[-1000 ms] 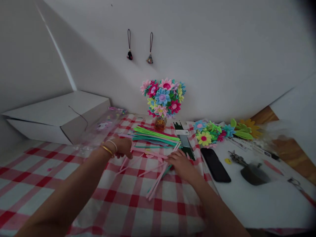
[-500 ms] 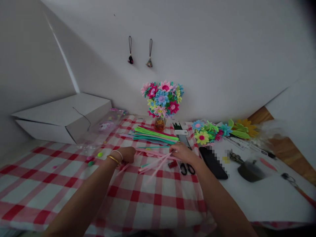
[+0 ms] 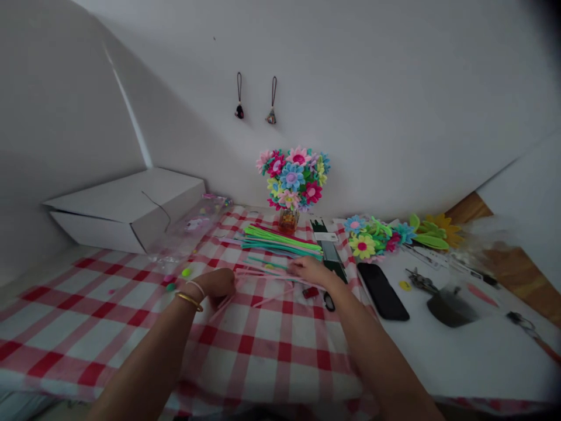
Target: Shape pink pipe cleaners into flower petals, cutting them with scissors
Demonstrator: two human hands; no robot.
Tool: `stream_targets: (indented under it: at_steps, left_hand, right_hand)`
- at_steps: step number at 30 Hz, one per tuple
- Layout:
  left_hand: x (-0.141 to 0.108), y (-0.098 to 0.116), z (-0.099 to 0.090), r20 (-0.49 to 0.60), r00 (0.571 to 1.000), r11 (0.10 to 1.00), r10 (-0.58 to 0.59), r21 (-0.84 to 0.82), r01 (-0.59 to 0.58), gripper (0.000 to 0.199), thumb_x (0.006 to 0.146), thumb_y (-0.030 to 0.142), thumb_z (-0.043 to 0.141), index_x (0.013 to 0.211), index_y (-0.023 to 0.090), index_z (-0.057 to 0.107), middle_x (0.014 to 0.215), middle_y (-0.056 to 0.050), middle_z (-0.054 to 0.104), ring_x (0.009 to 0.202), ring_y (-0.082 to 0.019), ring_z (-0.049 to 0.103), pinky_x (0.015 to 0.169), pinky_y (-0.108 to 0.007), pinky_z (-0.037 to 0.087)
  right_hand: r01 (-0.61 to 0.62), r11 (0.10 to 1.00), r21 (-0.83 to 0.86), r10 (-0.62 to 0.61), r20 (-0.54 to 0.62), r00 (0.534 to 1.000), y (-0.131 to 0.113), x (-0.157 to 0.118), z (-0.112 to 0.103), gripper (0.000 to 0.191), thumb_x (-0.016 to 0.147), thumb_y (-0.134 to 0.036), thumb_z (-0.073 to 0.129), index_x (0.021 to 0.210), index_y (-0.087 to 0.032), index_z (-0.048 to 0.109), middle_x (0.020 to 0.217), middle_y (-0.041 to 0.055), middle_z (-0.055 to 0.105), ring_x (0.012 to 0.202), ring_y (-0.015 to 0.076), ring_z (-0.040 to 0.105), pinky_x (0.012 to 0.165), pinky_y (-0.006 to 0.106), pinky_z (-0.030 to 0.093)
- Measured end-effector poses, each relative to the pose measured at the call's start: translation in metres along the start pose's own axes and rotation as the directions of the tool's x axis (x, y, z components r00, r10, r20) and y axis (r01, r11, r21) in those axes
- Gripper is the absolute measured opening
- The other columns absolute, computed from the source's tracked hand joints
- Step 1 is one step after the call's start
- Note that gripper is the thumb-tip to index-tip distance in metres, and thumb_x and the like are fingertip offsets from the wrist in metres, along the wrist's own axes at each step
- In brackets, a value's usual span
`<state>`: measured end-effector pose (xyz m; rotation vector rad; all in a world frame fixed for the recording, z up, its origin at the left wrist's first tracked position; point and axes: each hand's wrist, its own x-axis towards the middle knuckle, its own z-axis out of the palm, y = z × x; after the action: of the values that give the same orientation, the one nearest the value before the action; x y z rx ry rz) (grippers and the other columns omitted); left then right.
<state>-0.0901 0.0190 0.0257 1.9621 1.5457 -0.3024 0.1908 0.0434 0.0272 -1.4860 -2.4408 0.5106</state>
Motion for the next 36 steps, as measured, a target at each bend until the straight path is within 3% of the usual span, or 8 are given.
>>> stream_targets:
  at_steps: [4, 9, 19, 25, 30, 33, 36]
  left_hand:
    - [0.005, 0.000, 0.006, -0.020, 0.999, 0.997, 0.044, -0.060, -0.046, 0.021, 0.061, 0.026, 0.050, 0.073, 0.012, 0.060, 0.069, -0.010, 0.067, 0.056, -0.017, 0.060, 0.046, -0.022, 0.044]
    - [0.010, 0.008, 0.010, -0.009, 0.997, 0.992, 0.073, -0.102, -0.073, 0.020, 0.059, 0.026, 0.054, 0.071, 0.012, 0.059, 0.064, -0.009, 0.065, 0.051, -0.016, 0.059, 0.042, -0.021, 0.042]
    - [0.020, 0.024, 0.008, 0.041, 0.996, 0.993, 0.084, -0.091, -0.080, 0.010, 0.054, 0.021, 0.057, 0.059, 0.012, 0.058, 0.055, -0.009, 0.063, 0.046, -0.017, 0.058, 0.043, -0.025, 0.044]
    - [0.021, 0.022, 0.010, 0.053, 0.994, 0.990, 0.090, -0.110, -0.084, 0.007, 0.055, 0.017, 0.049, 0.053, 0.013, 0.054, 0.051, -0.007, 0.061, 0.045, -0.017, 0.057, 0.043, -0.025, 0.044]
    - [0.018, 0.016, 0.008, 0.061, 0.993, 0.989, 0.100, -0.118, -0.092, 0.006, 0.056, 0.018, 0.049, 0.056, 0.014, 0.053, 0.049, -0.005, 0.060, 0.045, -0.016, 0.056, 0.044, -0.025, 0.045]
    - [0.013, 0.015, 0.006, 0.099, 0.989, 0.983, 0.108, -0.159, -0.092, 0.008, 0.059, 0.020, 0.047, 0.061, 0.014, 0.052, 0.048, -0.003, 0.058, 0.044, -0.016, 0.056, 0.044, -0.026, 0.046]
    - [0.005, 0.014, 0.004, 0.135, 0.983, 0.960, 0.121, -0.267, -0.081, 0.007, 0.062, 0.019, 0.046, 0.065, 0.014, 0.049, 0.046, -0.002, 0.056, 0.044, -0.016, 0.057, 0.044, -0.027, 0.047]
  right_hand:
    - [-0.046, 0.988, -0.145, 0.046, -0.004, 0.999, -0.002, 0.013, 0.001, 0.027, 0.079, -0.025, 0.048, 0.101, -0.017, 0.061, 0.100, 0.0080, 0.064, 0.087, 0.0174, 0.057, 0.071, 0.024, 0.039]
    - [-0.049, 0.972, -0.230, 0.073, 0.097, 0.993, -0.007, 0.031, 0.008, 0.015, 0.070, -0.025, 0.057, 0.080, -0.019, 0.066, 0.084, 0.0054, 0.068, 0.072, 0.0161, 0.059, 0.061, 0.022, 0.038]
    - [-0.150, 0.951, -0.271, 0.141, -0.053, 0.989, -0.007, 0.074, 0.003, 0.023, 0.078, -0.015, 0.044, 0.091, -0.012, 0.063, 0.095, 0.0128, 0.065, 0.085, 0.0199, 0.059, 0.070, 0.025, 0.039]
    - [-0.086, 0.982, -0.168, 0.080, -0.040, 0.996, -0.015, 0.052, 0.004, 0.026, 0.081, -0.020, 0.044, 0.100, -0.015, 0.060, 0.102, 0.0090, 0.063, 0.090, 0.0171, 0.057, 0.074, 0.024, 0.039]
    - [-0.025, 0.997, -0.075, 0.032, 0.105, 0.994, -0.019, 0.015, 0.006, 0.016, 0.067, -0.025, 0.061, 0.081, -0.021, 0.066, 0.080, 0.0015, 0.067, 0.071, 0.0142, 0.059, 0.059, 0.020, 0.039]
    - [-0.038, 0.999, -0.032, 0.040, 0.091, 0.995, -0.015, 0.007, 0.004, 0.011, 0.066, -0.020, 0.059, 0.074, -0.018, 0.066, 0.073, 0.0022, 0.066, 0.067, 0.0138, 0.057, 0.057, 0.020, 0.036]
    - [-0.048, 0.998, 0.048, 0.046, 0.050, 0.998, -0.006, 0.007, -0.006, 0.016, 0.073, -0.026, 0.053, 0.075, -0.016, 0.065, 0.070, 0.0019, 0.064, 0.063, 0.0127, 0.055, 0.054, 0.020, 0.036]
